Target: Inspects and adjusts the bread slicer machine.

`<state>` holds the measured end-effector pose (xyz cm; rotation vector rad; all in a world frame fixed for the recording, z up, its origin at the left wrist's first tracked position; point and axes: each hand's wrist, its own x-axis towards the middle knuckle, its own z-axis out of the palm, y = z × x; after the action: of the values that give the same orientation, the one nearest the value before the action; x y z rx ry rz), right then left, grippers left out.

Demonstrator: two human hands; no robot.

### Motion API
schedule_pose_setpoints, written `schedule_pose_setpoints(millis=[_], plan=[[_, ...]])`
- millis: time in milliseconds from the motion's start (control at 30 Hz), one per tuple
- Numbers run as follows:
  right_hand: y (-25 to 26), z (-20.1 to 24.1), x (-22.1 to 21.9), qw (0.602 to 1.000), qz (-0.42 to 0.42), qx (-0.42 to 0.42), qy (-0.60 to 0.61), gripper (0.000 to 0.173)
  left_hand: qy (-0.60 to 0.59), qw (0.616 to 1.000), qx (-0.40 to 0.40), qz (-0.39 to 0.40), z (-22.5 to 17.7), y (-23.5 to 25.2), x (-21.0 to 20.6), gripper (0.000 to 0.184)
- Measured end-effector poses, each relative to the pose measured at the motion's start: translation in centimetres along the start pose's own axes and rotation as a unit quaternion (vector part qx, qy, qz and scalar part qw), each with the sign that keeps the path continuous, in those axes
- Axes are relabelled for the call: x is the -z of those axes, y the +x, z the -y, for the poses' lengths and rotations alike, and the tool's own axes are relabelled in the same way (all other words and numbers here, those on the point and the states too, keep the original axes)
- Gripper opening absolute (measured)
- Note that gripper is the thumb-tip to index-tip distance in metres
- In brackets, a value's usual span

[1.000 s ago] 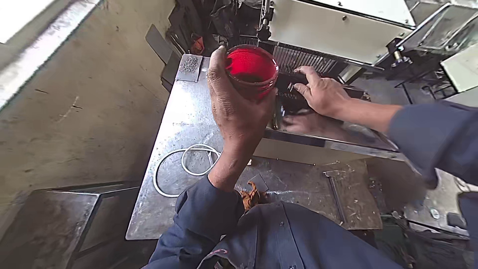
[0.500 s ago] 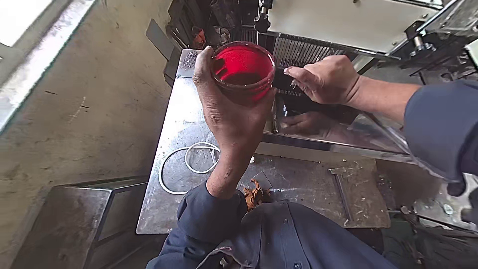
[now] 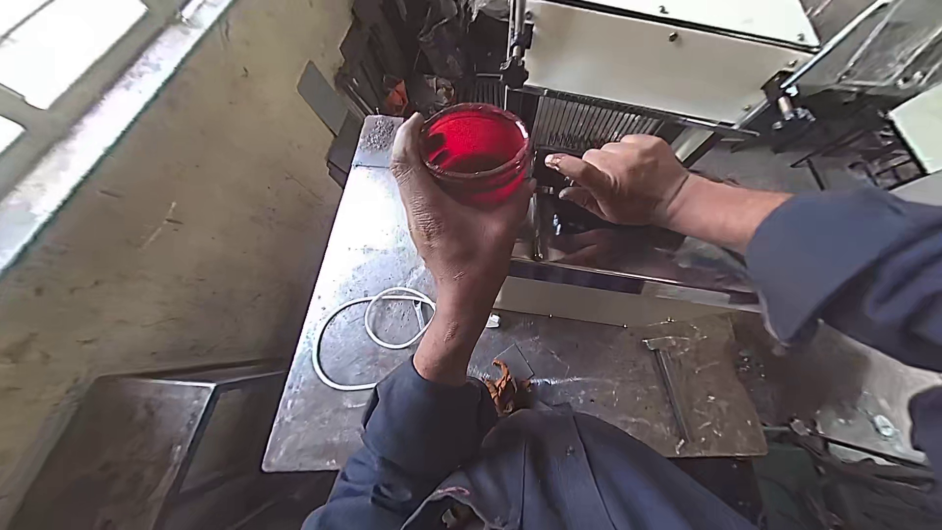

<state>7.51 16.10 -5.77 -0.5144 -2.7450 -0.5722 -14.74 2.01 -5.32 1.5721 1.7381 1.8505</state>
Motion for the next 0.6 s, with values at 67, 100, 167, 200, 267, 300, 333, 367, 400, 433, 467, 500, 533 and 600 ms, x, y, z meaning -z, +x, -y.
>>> schedule_pose_setpoints(millis=[67,100,167,200,267,300,333,367,400,433,467,500,533,600], plan=[[0.1,0.3,-1.2,1.000,0.005,-0.007,0.021,0.047,-0.001,1.000,0.005,0.010,0.0,-0.5,0.4,0.099],[0.1,-0.2,-1.6,1.000,-0.002,-0.006,0.021,0.045,-0.004,1.000,0.002,0.014,-0.1,-0.2,0.3,0.099],[-0.4,-0.5,-1.9,0.999,-0.014,-0.004,0.028,0.043,-0.017,1.000,-0.001,0.016,-0.3,-0.4,0.2,0.098],[-0.2,-0.8,-1.8,0.999,-0.019,-0.006,0.036,0.043,-0.019,1.000,-0.004,0.013,-0.3,-0.1,0.1,0.098],[0.1,-1.2,-1.4,0.998,-0.007,-0.017,0.065,0.042,-0.018,1.000,-0.002,0.015,-0.2,-0.3,0.2,0.097],[0.0,-0.9,-1.3,0.997,0.001,-0.021,0.076,0.040,-0.019,1.000,0.003,0.021,-0.1,-0.6,0.4,0.097],[0.3,-0.6,-1.0,0.996,0.001,-0.024,0.087,0.039,-0.025,0.999,0.004,0.023,0.0,-0.7,0.5,0.096],[0.8,-0.2,-0.4,0.994,0.003,-0.032,0.102,0.041,-0.036,0.999,0.004,0.022,0.1,-0.5,0.6,0.096],[1.5,0.7,0.2,0.991,0.009,-0.041,0.123,0.041,-0.049,0.999,0.008,0.017,0.2,-0.3,0.5,0.097],[1.8,1.6,0.6,0.988,0.027,-0.046,0.145,0.039,-0.060,0.998,0.012,0.005,0.5,-0.1,0.4,0.098],[1.8,2.4,0.7,0.985,0.057,-0.051,0.157,0.039,-0.068,0.997,0.018,-0.012,0.8,0.2,0.1,0.101],[2.0,2.6,0.7,0.980,0.093,-0.062,0.163,0.041,-0.076,0.997,0.021,-0.017,0.9,0.4,0.1,0.102],[2.2,2.4,0.6,0.974,0.131,-0.074,0.169,0.044,-0.078,0.997,0.023,-0.010,0.8,0.4,0.4,0.101],[2.5,1.7,0.2,0.970,0.156,-0.076,0.171,0.046,-0.081,0.996,0.023,0.017,0.5,0.1,1.5,0.098]])
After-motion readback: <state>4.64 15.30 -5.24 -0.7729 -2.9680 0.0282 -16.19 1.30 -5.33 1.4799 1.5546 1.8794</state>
